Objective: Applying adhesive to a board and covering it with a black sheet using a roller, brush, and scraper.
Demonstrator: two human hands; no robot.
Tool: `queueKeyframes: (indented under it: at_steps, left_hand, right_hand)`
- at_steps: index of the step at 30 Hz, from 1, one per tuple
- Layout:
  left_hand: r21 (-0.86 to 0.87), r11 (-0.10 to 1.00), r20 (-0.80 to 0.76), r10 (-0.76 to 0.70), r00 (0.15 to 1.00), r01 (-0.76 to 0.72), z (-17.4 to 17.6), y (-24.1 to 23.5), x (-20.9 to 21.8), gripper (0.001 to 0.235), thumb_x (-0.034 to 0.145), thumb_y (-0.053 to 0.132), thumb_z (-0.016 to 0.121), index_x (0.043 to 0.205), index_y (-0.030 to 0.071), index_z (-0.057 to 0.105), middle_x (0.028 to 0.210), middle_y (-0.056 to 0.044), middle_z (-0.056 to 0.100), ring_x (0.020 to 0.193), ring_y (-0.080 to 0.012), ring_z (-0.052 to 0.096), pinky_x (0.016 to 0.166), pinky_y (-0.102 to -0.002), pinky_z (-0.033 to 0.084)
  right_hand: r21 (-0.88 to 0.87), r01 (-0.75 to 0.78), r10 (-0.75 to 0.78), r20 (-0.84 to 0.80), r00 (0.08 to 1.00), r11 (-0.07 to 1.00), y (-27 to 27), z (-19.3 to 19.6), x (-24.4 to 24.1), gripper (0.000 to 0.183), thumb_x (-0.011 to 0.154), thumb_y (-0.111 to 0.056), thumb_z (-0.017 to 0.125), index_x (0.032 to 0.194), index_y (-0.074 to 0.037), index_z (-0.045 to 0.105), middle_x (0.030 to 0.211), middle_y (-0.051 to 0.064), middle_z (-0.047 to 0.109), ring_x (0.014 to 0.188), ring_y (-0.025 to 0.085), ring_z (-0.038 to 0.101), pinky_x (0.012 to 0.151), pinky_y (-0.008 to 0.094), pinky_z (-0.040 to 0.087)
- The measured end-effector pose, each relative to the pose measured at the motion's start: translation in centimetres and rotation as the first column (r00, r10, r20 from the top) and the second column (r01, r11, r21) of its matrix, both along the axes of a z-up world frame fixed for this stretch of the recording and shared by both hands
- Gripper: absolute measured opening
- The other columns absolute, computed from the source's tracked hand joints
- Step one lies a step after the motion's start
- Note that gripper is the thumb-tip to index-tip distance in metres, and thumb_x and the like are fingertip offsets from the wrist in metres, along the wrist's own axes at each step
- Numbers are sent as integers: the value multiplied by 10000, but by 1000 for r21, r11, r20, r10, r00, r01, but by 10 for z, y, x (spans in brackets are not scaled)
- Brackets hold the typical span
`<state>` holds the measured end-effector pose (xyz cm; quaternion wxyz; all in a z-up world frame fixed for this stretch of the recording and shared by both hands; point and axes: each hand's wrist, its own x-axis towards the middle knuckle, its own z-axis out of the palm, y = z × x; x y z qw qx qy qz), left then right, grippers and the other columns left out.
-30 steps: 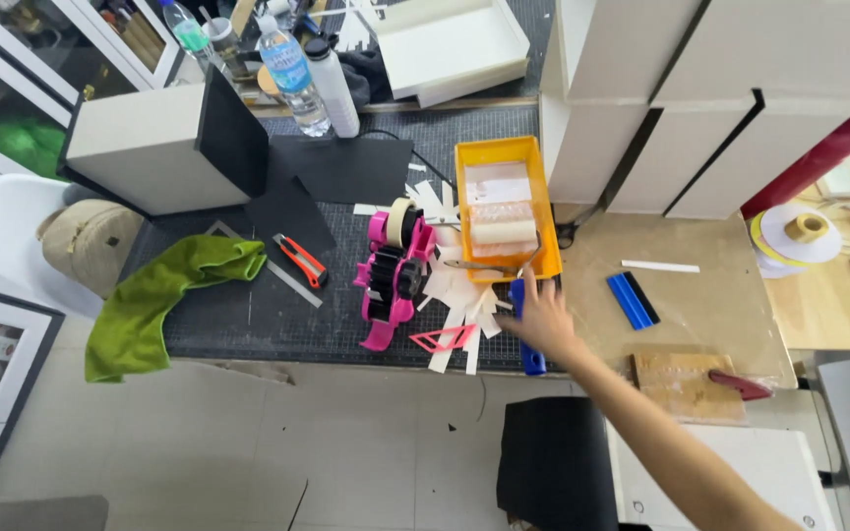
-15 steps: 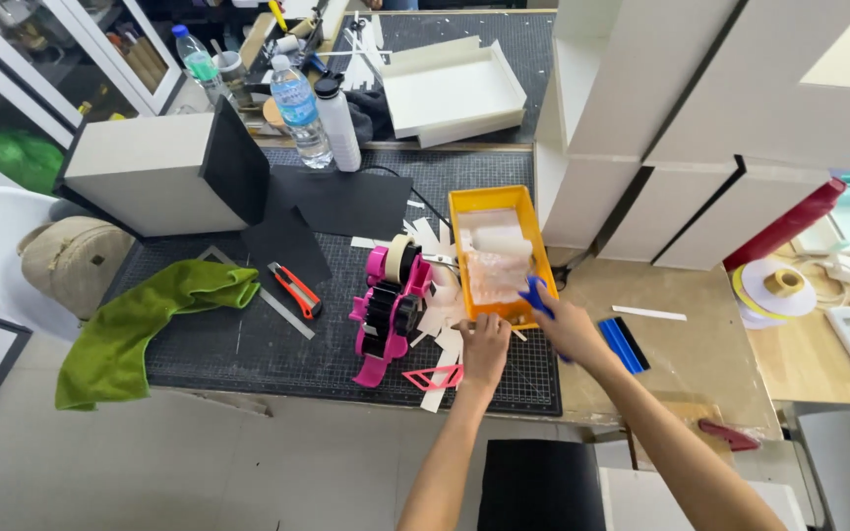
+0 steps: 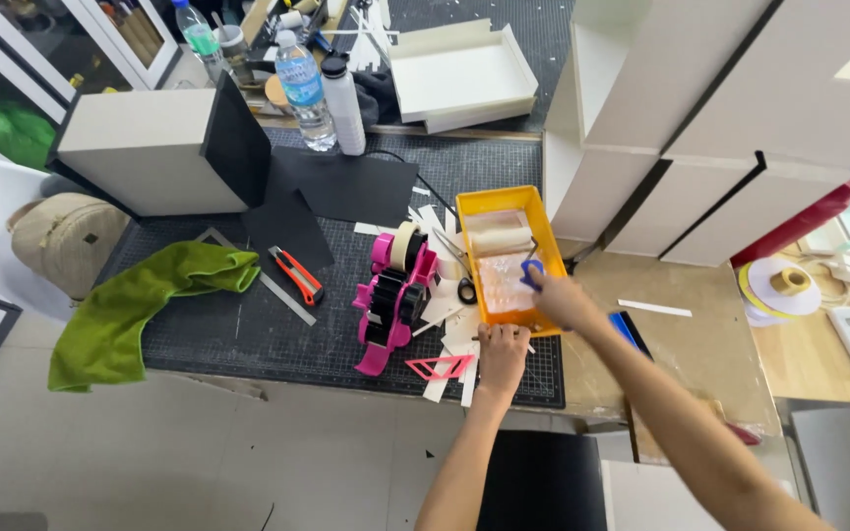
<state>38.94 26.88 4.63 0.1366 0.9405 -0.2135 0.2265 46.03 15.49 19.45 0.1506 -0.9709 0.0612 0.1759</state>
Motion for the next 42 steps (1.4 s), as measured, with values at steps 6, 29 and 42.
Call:
queueKeyframes:
  at_steps: [6,29,42]
  left_hand:
    - [-13,1000,-22,25,999,-26,-4,-6,3,106,886,65,706,939,145,663,871,-83,634,796,-238,620,940,-492,295]
    - [-23,1000,-185,14,983,-19,12,-7,-9,83,935,84,681,995,138,662,970,-91,667,931,-239,638,950,-438,293]
    - [-53,998,-198,4,980,-15,11,-5,-2,135,916,45,686,1033,111,670,995,-101,684,981,-254,650,965,-451,317]
  right_hand:
    - [-111,-95,92,-33,995,989,-8,83,-83,568,944,-332,520,1507,-322,440,1224,185,699,1155,382,671,981,502,555]
    - [-264,-35,73,136,988,964,-15,112,-92,782,853,-180,580,1568,-211,266,1145,256,636,1016,532,682,886,606,561]
    - [-773,-219,525,169,834,596,9,31,-23,284,919,-159,569,1167,-171,707,736,65,669,599,258,676,346,471,454]
